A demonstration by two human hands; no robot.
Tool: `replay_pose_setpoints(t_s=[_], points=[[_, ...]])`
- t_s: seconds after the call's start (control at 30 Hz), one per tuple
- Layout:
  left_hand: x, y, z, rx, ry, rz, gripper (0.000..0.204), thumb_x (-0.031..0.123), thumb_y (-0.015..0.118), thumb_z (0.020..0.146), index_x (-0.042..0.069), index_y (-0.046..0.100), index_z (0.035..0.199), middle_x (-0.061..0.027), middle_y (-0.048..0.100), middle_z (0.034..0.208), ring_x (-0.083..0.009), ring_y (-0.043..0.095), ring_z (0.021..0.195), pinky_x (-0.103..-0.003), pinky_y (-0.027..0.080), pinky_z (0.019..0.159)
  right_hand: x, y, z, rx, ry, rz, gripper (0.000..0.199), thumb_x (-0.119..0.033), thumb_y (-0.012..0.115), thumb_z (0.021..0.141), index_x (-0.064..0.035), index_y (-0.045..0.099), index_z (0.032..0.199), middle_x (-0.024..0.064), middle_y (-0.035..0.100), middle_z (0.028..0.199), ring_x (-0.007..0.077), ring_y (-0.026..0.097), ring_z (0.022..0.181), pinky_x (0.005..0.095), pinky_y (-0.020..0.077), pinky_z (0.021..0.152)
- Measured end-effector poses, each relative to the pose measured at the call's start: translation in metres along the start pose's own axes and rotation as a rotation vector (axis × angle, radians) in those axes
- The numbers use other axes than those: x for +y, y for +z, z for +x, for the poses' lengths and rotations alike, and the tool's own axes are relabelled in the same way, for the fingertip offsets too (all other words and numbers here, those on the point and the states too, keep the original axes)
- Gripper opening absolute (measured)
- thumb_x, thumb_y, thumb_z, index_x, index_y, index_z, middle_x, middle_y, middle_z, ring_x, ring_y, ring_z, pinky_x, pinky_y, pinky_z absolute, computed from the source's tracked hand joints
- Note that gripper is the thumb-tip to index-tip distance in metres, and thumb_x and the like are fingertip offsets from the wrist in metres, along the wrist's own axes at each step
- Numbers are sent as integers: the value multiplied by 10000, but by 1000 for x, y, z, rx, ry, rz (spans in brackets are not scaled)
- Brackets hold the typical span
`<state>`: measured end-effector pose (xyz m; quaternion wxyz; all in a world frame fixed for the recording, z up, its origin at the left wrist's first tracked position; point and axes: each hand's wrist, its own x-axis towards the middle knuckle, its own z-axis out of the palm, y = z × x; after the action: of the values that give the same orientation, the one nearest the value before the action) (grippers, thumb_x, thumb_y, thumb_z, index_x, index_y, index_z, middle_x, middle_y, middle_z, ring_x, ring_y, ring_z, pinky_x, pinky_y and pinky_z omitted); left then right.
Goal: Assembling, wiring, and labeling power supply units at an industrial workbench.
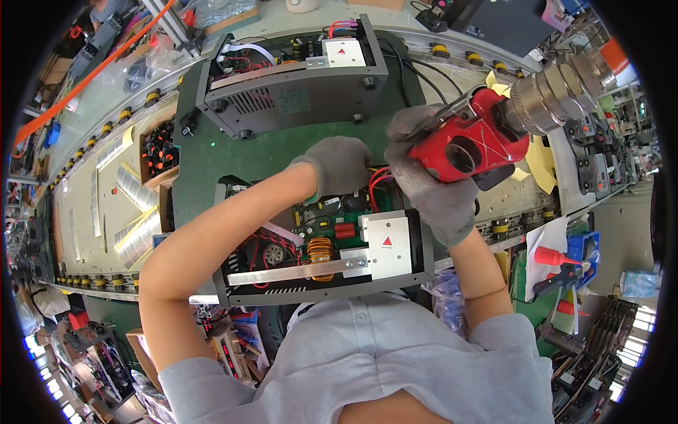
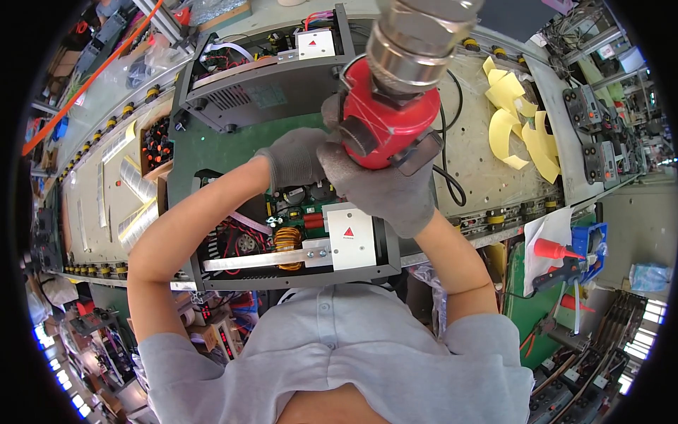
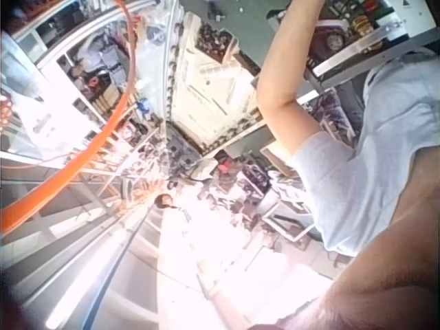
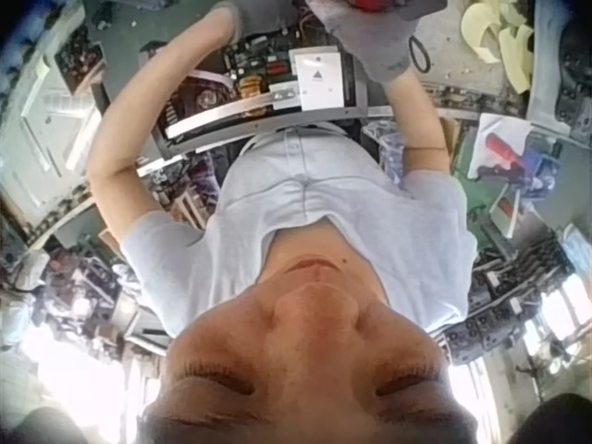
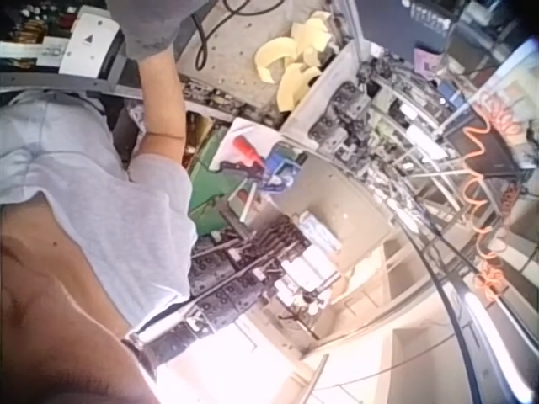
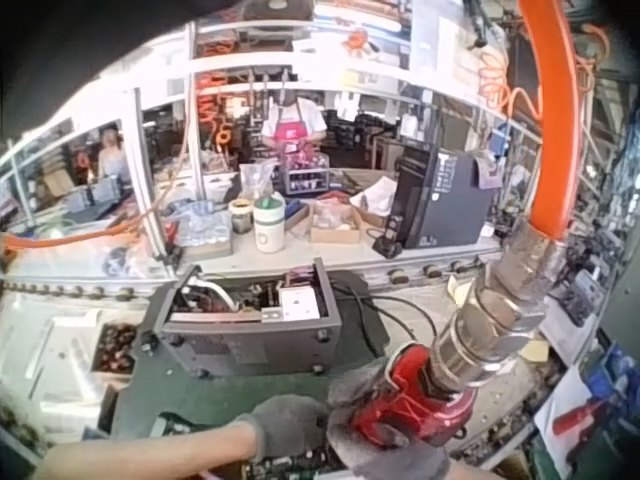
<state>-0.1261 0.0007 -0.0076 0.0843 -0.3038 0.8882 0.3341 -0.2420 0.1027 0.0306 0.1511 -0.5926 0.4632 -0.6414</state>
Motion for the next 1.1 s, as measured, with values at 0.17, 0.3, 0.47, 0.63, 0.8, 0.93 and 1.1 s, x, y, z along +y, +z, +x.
replay_pose_setpoints(t_s=[0.17, 0.3, 0.47, 0.63, 0.8, 0.93, 1.1], points=[[-2, 0, 5, -32, -22, 39, 258, 252, 606, 793, 74, 704, 953, -178, 672, 947, -341, 643, 904, -389, 506, 796, -4, -7, 9, -145, 8, -72, 444, 52, 673, 663, -57, 438, 1023, 17, 582, 893, 113, 568, 719, 230, 465, 653], [3, -8, 6, -38, -1, 45, 261, 258, 606, 790, 82, 705, 955, -174, 671, 954, -341, 641, 912, -393, 506, 803, -7, -9, 10, -101, 50, -16, 455, 33, 686, 660, -60, 478, 1053, 11, 580, 884, 108, 564, 741, 231, 465, 692], [7, -20, -17, 7, -42, 169, 263, 288, 592, 801, 105, 704, 953, -165, 671, 948, -343, 638, 907, -419, 502, 805, -25, -7, 17, -45, 275, 130, 477, -36, 709, 672, -90, 498, 1096, -25, 567, 928, 115, 562, 843, 245, 439, 835], [-7, -69, -50, 403, -17, 90, 256, 292, 534, 866, 127, 675, 1002, -163, 657, 956, -345, 621, 922, -430, 483, 816, -72, -55, 40, 116, 151, 501, 544, -143, 699, 700, 24, 450, 1153, 158, 508, 997, 172, 512, 616, 327, 474, 557], [-63, -116, -41, 510, -169, 319, 289, 329, 499, 897, 145, 659, 1052, -149, 664, 970, -341, 633, 916, -438, 485, 816, -51, -69, 36, 154, -25, 617, 508, -120, 643, 716, 44, 449, 1156, 160, 506, 1015, 173, 517, 660, 367, 478, 661], [-60, -130, -23, 299, -109, 455, 278, 320, 485, 904, 143, 671, 1009, -147, 670, 949, -342, 636, 907, -438, 488, 806, -41, -62, 31, 334, 49, 542, 511, -119, 647, 710, 15, 461, 1167, 141, 517, 1010, 175, 538, 678, 342, 475, 652], [-44, -112, -44, 236, -51, 396, 250, 305, 525, 865, 143, 679, 977, -155, 660, 924, -341, 636, 861, -440, 487, 781, -33, -77, 38, 320, 117, 629, 516, -116, 658, 698, 17, 483, 1164, 137, 525, 1052, 182, 573, 767, 340, 529, 660]])
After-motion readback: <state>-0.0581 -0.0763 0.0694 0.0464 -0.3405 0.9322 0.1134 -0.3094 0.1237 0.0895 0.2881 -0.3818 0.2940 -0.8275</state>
